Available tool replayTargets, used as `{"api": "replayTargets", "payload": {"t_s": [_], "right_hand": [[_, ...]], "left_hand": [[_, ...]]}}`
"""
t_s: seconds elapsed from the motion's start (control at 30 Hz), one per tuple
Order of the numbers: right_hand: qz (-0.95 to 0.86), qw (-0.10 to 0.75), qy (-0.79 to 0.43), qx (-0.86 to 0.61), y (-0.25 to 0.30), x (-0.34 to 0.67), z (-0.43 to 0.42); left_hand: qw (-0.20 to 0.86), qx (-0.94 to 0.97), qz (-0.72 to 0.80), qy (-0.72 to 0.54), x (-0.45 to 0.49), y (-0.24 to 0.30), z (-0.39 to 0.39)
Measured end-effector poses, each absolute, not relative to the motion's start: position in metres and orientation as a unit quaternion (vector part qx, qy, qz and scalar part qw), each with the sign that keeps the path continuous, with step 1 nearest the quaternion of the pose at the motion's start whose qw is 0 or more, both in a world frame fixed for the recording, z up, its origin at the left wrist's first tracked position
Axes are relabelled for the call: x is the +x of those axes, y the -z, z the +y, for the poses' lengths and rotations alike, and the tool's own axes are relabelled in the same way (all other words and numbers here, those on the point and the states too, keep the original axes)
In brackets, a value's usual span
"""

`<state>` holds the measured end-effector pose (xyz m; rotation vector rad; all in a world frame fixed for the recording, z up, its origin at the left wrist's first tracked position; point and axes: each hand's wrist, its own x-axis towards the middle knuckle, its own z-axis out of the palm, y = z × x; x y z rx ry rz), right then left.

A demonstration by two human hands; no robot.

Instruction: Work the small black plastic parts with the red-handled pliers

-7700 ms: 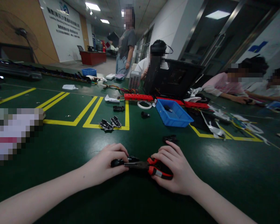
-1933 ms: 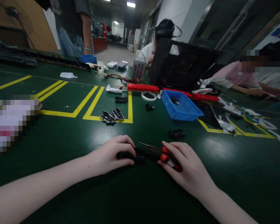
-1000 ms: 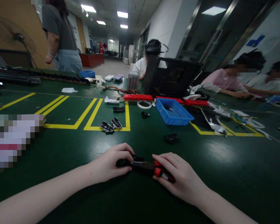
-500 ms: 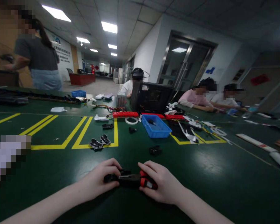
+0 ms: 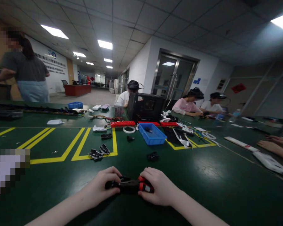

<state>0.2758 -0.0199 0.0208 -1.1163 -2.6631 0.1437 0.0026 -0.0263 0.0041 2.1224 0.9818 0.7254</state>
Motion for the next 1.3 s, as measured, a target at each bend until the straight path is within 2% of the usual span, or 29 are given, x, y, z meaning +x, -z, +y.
{"api": "replayTargets", "payload": {"t_s": [0.43,0.87,1.3], "right_hand": [[-0.920,0.130,-0.028,-0.369,-0.026,0.279,-0.012],[-0.921,0.188,0.031,-0.341,-0.022,0.278,-0.017],[-0.929,0.173,0.027,-0.327,-0.024,0.281,-0.015]], "left_hand": [[0.331,0.826,0.374,-0.260,0.001,0.000,-0.022],[0.314,0.837,0.372,-0.251,0.002,-0.005,-0.023],[0.319,0.838,0.375,-0.236,0.001,-0.010,-0.029]]}}
